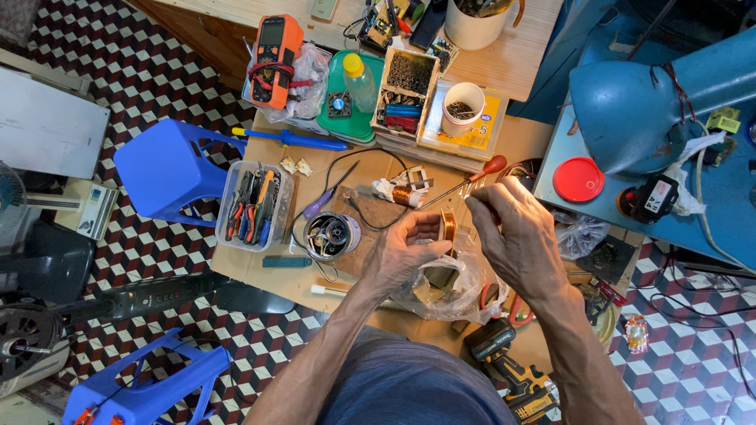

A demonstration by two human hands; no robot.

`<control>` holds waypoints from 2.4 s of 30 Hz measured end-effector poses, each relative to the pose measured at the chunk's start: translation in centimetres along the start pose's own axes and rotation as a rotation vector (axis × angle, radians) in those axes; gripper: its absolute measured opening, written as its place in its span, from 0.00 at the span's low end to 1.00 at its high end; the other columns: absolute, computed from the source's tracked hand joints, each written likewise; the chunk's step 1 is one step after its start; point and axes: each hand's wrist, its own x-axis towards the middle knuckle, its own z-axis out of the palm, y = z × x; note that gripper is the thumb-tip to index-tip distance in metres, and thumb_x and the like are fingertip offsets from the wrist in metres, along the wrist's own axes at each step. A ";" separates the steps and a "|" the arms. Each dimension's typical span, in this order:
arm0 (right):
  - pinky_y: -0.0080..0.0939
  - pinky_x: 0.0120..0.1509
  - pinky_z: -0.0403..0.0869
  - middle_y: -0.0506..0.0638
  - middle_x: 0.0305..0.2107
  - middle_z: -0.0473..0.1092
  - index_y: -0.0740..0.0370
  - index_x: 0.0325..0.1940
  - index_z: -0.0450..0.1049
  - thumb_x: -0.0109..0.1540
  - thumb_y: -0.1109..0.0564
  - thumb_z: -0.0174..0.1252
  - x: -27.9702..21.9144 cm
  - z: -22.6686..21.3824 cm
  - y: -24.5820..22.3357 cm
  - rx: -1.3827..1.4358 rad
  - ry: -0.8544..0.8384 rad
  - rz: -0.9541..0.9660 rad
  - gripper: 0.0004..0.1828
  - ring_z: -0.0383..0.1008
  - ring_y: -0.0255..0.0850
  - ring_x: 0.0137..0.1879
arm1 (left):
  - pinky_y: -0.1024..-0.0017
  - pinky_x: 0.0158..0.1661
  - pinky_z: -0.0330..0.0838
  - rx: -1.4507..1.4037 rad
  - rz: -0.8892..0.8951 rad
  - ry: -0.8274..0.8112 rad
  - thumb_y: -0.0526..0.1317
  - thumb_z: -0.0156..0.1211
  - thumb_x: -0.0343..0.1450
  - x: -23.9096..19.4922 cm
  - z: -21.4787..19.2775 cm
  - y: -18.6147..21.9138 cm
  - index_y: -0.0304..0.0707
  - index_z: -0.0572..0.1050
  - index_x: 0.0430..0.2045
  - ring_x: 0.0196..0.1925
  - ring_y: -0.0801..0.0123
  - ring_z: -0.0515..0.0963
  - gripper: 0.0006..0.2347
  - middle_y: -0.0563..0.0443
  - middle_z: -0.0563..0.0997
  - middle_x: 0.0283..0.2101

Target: The person uses a screwdriver to adjust a small copper-wound electrical component on a cluttered workbench. They repeatedly tighten or loosen a screw on the component while holding it with the other hand, occasionally rotating it to access different sides.

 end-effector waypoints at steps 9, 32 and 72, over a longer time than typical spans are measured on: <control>0.46 0.39 0.71 0.54 0.29 0.68 0.67 0.37 0.73 0.62 0.61 0.63 -3.3 0.8 -1.6 -0.007 0.018 0.012 0.06 0.72 0.47 0.34 | 0.69 0.54 0.79 -0.024 -0.018 0.082 0.42 0.71 0.63 -0.3 0.3 1.2 0.29 0.68 0.58 0.59 0.64 0.80 0.30 0.42 0.78 0.56; 0.41 0.37 0.72 0.54 0.29 0.70 0.67 0.39 0.73 0.61 0.63 0.61 -7.8 4.8 -0.4 0.147 0.088 0.272 0.05 0.73 0.43 0.31 | 0.70 0.53 0.81 -0.406 -0.114 0.055 0.42 0.72 0.65 0.7 0.3 0.4 0.32 0.75 0.51 0.46 0.70 0.83 0.22 0.49 0.82 0.44; 0.41 0.45 0.73 0.53 0.33 0.73 0.65 0.44 0.78 0.65 0.58 0.59 -1.2 5.6 5.3 0.270 -0.170 0.181 0.09 0.75 0.42 0.40 | 0.70 0.53 0.79 -0.136 -0.117 -0.082 0.48 0.66 0.67 -3.6 -0.9 4.3 0.36 0.77 0.57 0.48 0.72 0.83 0.24 0.50 0.84 0.49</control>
